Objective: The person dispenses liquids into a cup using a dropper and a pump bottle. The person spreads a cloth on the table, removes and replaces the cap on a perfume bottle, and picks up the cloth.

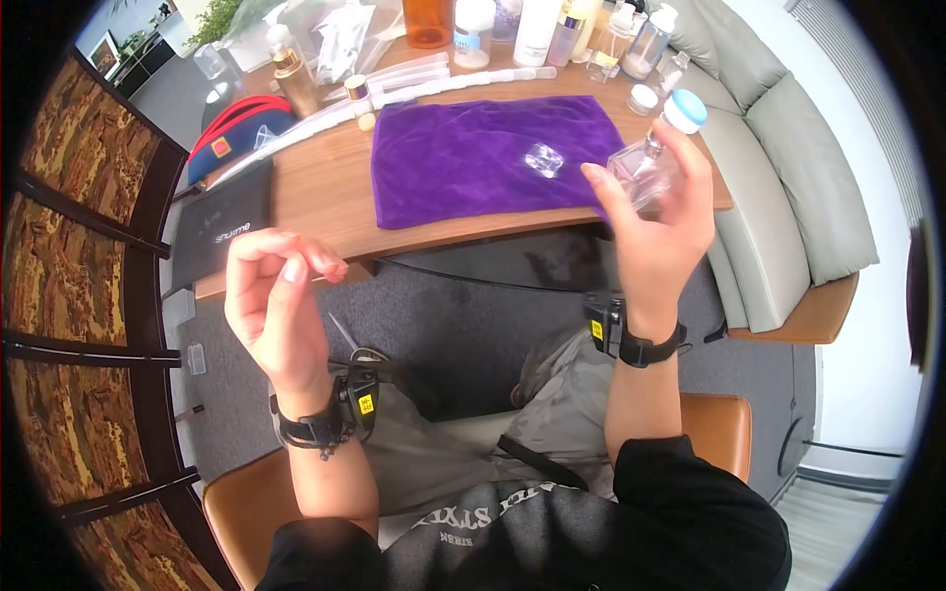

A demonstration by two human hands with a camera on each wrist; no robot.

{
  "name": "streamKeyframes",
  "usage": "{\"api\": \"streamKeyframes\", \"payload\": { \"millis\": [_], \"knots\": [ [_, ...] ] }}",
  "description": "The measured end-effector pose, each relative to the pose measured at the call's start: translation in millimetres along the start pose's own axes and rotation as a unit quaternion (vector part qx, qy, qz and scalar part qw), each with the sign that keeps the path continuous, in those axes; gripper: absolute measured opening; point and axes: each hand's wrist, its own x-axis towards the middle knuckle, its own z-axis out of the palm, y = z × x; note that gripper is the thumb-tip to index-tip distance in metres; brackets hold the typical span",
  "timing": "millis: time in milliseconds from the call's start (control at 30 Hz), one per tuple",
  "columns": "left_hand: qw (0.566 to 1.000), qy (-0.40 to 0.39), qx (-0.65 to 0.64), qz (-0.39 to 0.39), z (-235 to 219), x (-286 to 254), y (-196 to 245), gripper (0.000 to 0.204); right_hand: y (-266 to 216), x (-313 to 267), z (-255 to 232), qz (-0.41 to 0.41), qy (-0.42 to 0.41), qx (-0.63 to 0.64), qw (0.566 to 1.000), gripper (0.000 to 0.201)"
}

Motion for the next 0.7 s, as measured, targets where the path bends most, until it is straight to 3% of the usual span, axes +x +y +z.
{"api": "streamKeyframes", "payload": {
  "millis": [167,333,467,533,700],
  "knots": [
    [1.0,-0.003,-0.004,-0.004,-0.2,0.2,-0.4,0.015,3.6,0.1,-4.3,-0.047,-0.025,-0.043,0.998,0.054],
    [1.0,0.004,0.002,-0.011,0.2,-0.9,0.5,0.014,0.0,1.5,-0.4,0.0,-0.001,-0.001,1.0,0.053],
    [1.0,0.001,0.004,-0.007,-0.8,0.0,-0.3,0.013,5.8,-0.5,-2.8,-0.043,-0.027,-0.042,0.998,0.054],
    [1.0,-0.015,0.01,-0.004,-2.0,-0.7,-0.3,0.015,3.5,-2.6,0.0,0.022,-0.001,0.013,1.0,0.054],
    [0.999,-0.028,0.018,-0.002,-2.3,-0.6,1.8,0.017,4.7,-0.2,-2.7,-0.001,-0.002,-0.01,1.0,0.053]
  ]
}}
